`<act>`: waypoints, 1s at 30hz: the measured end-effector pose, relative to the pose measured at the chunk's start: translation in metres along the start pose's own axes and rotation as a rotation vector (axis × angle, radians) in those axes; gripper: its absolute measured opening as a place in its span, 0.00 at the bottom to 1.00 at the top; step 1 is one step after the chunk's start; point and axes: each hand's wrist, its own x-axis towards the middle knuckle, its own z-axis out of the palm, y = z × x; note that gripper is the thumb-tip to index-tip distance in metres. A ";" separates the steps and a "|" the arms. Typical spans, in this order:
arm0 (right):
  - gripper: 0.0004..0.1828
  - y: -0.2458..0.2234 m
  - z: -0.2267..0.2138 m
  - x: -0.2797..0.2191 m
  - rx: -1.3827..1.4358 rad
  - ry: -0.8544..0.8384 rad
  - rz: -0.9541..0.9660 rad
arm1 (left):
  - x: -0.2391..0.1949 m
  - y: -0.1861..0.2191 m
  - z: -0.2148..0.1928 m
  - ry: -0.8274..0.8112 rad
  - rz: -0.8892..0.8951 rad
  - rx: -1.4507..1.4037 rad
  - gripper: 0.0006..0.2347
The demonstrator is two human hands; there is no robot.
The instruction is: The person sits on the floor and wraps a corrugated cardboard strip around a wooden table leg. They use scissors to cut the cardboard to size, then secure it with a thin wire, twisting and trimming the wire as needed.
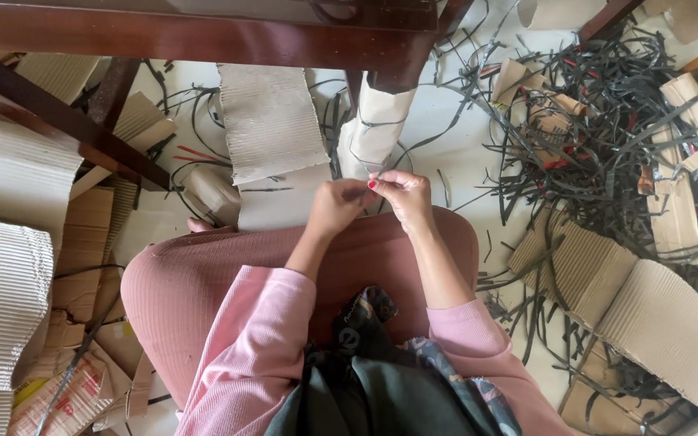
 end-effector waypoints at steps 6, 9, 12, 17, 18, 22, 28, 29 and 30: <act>0.09 -0.012 -0.002 -0.007 -0.379 0.032 -0.172 | 0.022 0.003 -0.009 0.157 -0.193 -0.223 0.09; 0.09 -0.001 -0.001 -0.003 -0.565 0.130 -0.391 | 0.023 0.006 0.001 0.212 -0.213 -0.297 0.08; 0.10 -0.001 -0.002 0.003 -0.778 0.211 -0.620 | 0.022 -0.003 0.010 0.211 -0.292 -0.368 0.07; 0.07 0.001 0.007 0.009 -0.364 0.234 -0.463 | 0.021 -0.021 0.024 0.169 -0.346 -0.510 0.08; 0.06 -0.004 0.011 0.006 -0.222 0.204 -0.325 | 0.022 -0.030 0.028 0.136 -0.378 -0.555 0.09; 0.05 0.012 0.007 0.010 0.120 0.120 -0.107 | 0.022 -0.024 0.029 0.127 -0.390 -0.577 0.09; 0.09 0.025 0.001 0.019 0.515 0.011 0.104 | 0.012 0.015 0.017 0.275 -0.260 -0.526 0.10; 0.09 0.022 0.001 0.019 0.509 0.013 0.093 | 0.008 0.024 0.013 0.354 -0.112 -0.310 0.15; 0.09 0.020 0.000 0.018 0.502 0.014 0.082 | 0.004 0.033 0.008 0.427 0.035 -0.091 0.22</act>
